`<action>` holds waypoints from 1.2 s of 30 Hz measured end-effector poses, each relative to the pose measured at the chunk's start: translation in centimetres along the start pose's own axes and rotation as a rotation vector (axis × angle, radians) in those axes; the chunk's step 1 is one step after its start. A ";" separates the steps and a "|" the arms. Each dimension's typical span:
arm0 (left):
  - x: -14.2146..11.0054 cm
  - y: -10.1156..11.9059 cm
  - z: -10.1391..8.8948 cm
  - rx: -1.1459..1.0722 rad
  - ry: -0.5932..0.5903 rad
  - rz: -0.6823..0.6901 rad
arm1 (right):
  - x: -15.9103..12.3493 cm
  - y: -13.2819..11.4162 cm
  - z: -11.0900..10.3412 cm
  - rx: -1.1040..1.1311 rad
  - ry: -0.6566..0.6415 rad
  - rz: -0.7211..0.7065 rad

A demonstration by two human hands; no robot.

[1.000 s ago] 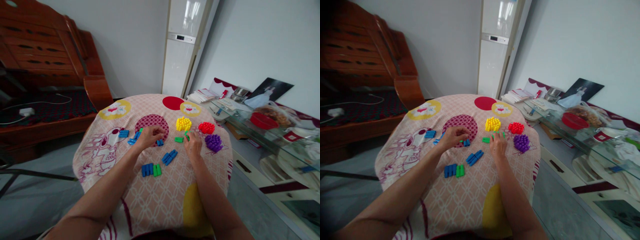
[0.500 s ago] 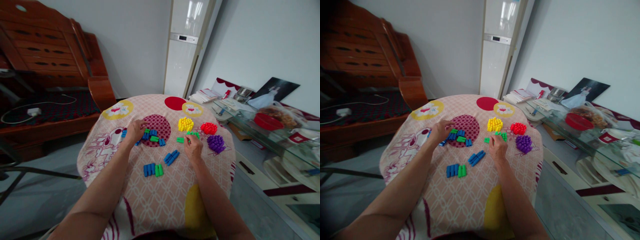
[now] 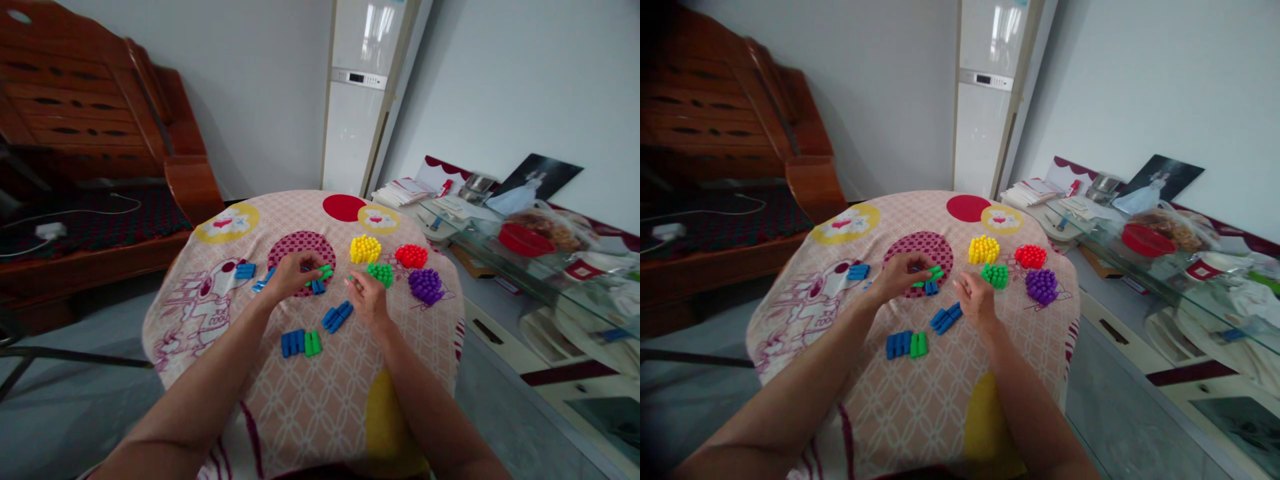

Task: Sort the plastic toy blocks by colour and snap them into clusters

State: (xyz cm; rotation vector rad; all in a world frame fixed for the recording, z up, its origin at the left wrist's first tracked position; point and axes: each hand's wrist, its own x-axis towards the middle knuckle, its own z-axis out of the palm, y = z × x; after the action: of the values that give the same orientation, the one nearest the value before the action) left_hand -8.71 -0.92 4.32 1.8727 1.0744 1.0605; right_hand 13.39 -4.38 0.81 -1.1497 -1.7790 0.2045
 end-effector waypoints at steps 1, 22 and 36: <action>-0.1 0.4 0.8 -0.052 -0.046 0.015 | 0.0 -0.2 0.3 0.041 -0.041 0.004; -0.1 -0.1 2.6 -0.107 -0.073 -0.038 | 0.5 6.2 -6.9 -0.143 0.514 0.262; -0.1 -0.8 2.3 -0.074 -0.110 -0.015 | 0.1 5.5 -7.4 -0.110 -0.059 0.145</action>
State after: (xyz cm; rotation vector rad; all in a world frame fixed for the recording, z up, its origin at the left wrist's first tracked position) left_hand -6.92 -1.07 2.70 1.8386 0.9717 0.9643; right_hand 22.60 -3.81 1.46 -1.3658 -1.7778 0.2309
